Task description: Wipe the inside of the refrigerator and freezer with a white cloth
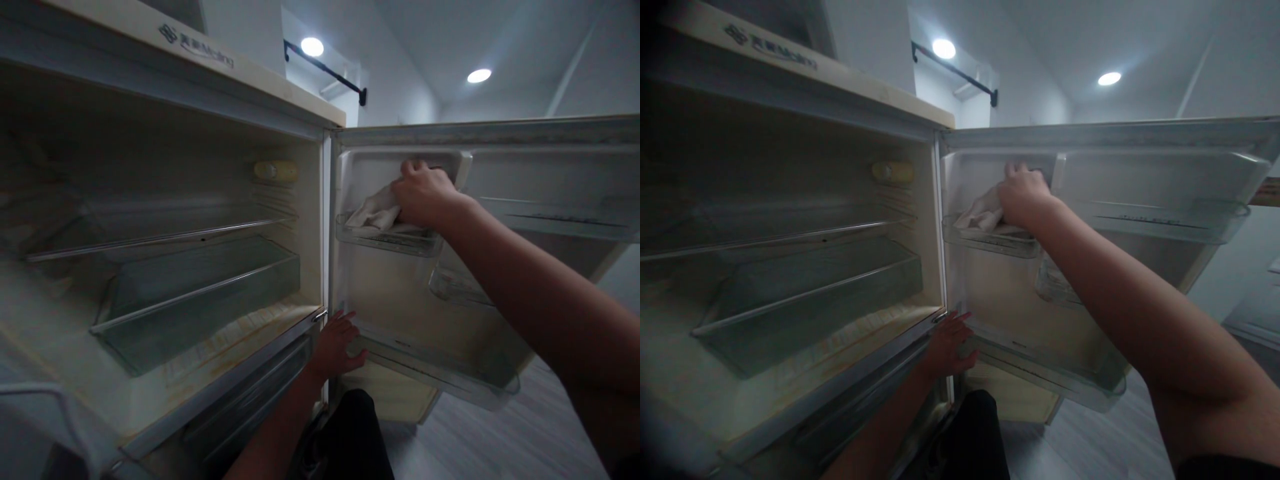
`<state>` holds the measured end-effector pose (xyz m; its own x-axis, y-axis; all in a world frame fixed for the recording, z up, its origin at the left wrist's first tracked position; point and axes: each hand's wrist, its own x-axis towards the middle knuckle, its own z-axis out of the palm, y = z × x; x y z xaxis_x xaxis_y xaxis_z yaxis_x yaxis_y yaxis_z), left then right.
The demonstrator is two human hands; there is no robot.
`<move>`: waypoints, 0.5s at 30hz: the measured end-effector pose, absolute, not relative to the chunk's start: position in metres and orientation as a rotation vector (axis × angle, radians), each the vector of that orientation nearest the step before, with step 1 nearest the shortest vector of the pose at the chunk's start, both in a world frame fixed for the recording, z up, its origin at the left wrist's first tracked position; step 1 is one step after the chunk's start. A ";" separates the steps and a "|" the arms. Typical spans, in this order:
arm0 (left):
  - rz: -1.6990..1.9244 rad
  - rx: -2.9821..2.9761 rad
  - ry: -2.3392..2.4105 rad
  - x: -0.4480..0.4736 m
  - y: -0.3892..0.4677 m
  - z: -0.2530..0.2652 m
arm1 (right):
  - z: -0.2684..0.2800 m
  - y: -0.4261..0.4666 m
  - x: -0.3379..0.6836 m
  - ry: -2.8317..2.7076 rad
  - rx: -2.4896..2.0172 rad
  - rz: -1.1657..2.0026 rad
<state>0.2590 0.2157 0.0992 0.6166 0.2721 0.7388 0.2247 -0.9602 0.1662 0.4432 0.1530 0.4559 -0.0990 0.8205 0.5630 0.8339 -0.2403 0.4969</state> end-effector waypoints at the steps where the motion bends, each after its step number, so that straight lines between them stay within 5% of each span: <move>1: 1.307 2.767 0.426 0.261 0.215 0.099 | 0.456 0.161 0.443 -1.955 -2.055 -1.232; 7: 1.325 2.779 0.441 0.277 0.210 0.102 | 0.459 0.199 0.424 -2.264 -1.853 -0.900; 15: 1.334 2.782 0.491 0.286 0.205 0.103 | 0.460 0.179 0.443 -2.451 -2.204 -0.461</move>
